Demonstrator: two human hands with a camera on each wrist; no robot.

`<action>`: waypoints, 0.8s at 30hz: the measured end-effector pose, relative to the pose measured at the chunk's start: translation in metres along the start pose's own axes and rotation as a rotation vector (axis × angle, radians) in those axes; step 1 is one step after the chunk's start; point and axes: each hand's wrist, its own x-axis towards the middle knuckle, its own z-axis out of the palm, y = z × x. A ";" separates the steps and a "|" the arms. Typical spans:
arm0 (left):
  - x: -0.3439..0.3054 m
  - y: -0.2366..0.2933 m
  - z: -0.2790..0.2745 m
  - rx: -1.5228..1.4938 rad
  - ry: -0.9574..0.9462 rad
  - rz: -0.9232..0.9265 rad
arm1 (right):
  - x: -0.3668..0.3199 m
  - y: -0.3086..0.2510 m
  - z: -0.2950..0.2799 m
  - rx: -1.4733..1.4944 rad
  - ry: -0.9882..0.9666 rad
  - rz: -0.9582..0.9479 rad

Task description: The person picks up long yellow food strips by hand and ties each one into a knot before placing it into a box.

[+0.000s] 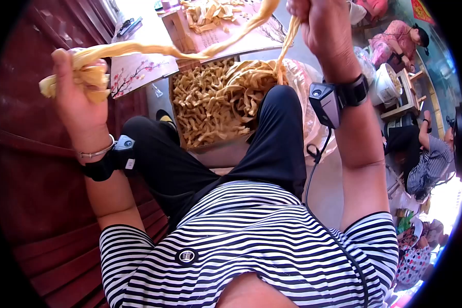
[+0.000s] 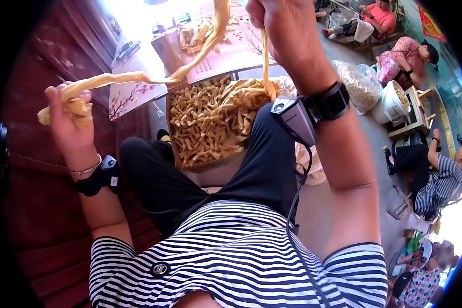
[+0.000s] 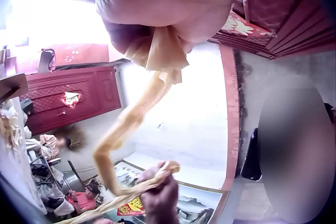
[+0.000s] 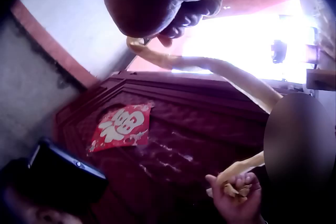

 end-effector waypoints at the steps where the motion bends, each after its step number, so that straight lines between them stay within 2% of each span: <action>1: 0.004 -0.008 -0.003 0.058 0.105 0.033 | 0.008 -0.011 0.005 0.052 -0.032 -0.065; 9: -0.004 -0.029 0.010 0.286 0.203 0.008 | -0.001 -0.047 -0.040 0.024 -0.184 -0.152; 13: -0.008 -0.034 0.015 0.235 0.141 0.029 | 0.005 -0.047 -0.040 -0.073 -0.271 -0.082; 15: -0.008 -0.033 0.013 0.211 0.166 0.029 | 0.012 -0.037 -0.029 -0.173 -0.357 -0.003; 16: -0.010 -0.032 0.011 0.205 0.182 0.029 | 0.016 -0.027 -0.019 -0.264 -0.429 0.056; 19: -0.017 -0.031 0.007 0.626 0.109 0.004 | 0.008 0.024 0.012 -0.733 -0.747 0.172; 20: -0.020 -0.034 0.007 0.837 0.002 0.035 | -0.007 0.040 0.018 -1.055 -0.883 0.121; 22: -0.026 -0.042 0.012 0.928 -0.280 0.061 | -0.035 0.079 0.004 -1.460 -0.973 0.001; 23: -0.032 -0.048 0.017 1.085 -0.302 0.059 | -0.045 0.091 0.008 -1.141 -0.899 0.037; 24: -0.034 -0.060 0.018 1.111 -0.405 0.220 | -0.051 0.097 0.014 -0.819 -0.863 0.200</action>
